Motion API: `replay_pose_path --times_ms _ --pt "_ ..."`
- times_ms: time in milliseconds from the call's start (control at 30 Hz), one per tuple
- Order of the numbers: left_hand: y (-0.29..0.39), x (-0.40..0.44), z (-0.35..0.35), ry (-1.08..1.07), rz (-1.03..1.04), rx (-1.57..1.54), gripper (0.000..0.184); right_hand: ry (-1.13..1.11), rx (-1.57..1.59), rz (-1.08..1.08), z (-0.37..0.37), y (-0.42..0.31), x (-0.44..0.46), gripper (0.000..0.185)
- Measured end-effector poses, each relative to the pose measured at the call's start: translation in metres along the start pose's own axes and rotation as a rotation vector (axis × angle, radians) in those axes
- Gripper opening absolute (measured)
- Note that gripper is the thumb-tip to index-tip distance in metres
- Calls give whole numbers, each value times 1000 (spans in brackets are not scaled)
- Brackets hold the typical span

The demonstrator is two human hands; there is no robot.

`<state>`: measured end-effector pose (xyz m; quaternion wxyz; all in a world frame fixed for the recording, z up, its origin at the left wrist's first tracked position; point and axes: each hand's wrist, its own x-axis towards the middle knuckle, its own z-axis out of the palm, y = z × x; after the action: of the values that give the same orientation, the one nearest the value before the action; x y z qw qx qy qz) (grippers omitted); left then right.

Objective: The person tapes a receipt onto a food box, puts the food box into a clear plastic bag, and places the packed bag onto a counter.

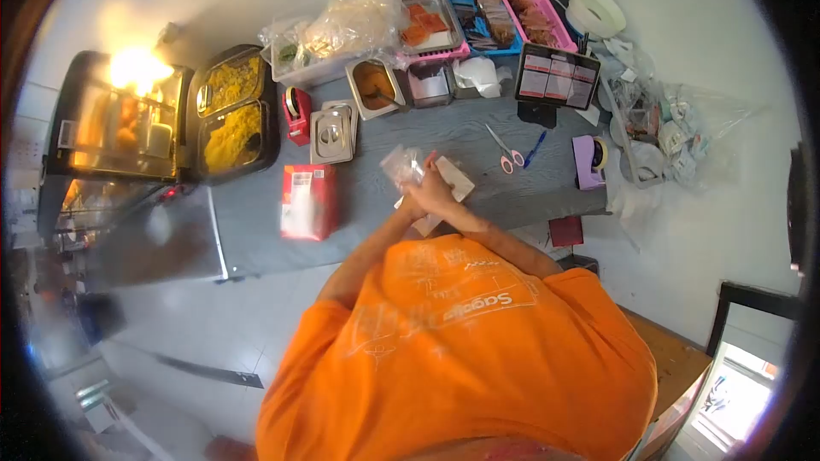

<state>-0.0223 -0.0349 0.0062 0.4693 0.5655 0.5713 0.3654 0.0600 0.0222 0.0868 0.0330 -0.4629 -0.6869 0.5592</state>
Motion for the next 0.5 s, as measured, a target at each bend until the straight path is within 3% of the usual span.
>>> replay_pose_path --times_ms 33,67,100,133,167,233,267,300,333,367,400,433,500 --pt "1 -1 -2 6 2 7 57 -14 -44 -239 6 -4 -7 66" --pt "0 0 -4 134 175 -373 53 -25 -89 -480 6 -15 -15 61" --pt "0 -1 -6 257 351 -754 50 -21 -89 -489 0 -23 -26 61" --pt "15 -4 -11 412 286 -373 50 -30 -9 -675 -17 -43 -45 59" --pt "29 -8 -22 413 297 -366 50 -39 71 -863 -32 -57 -59 56" --pt "62 -15 -49 493 23 -481 43 89 111 -831 -55 -59 -71 59" --pt "97 -19 -56 568 21 -511 39 156 17 -842 -68 -34 -62 59" --pt "113 -22 -64 577 45 -506 39 224 -79 -856 -82 -11 -52 60" --pt "125 -24 -75 503 -72 -771 33 226 -93 -884 -98 -13 -58 60" --pt "138 -27 -81 415 -192 -1034 27 275 -416 -942 -112 -17 -72 60" --pt "157 -31 -84 425 -165 -1032 27 327 -740 -983 -118 -20 -80 61" --pt "176 -35 -86 320 -218 -1184 24 333 -751 -1007 -117 -15 -78 61" --pt "205 -44 -87 215 -264 -1328 22 625 -514 -1222 -107 6 -64 66"
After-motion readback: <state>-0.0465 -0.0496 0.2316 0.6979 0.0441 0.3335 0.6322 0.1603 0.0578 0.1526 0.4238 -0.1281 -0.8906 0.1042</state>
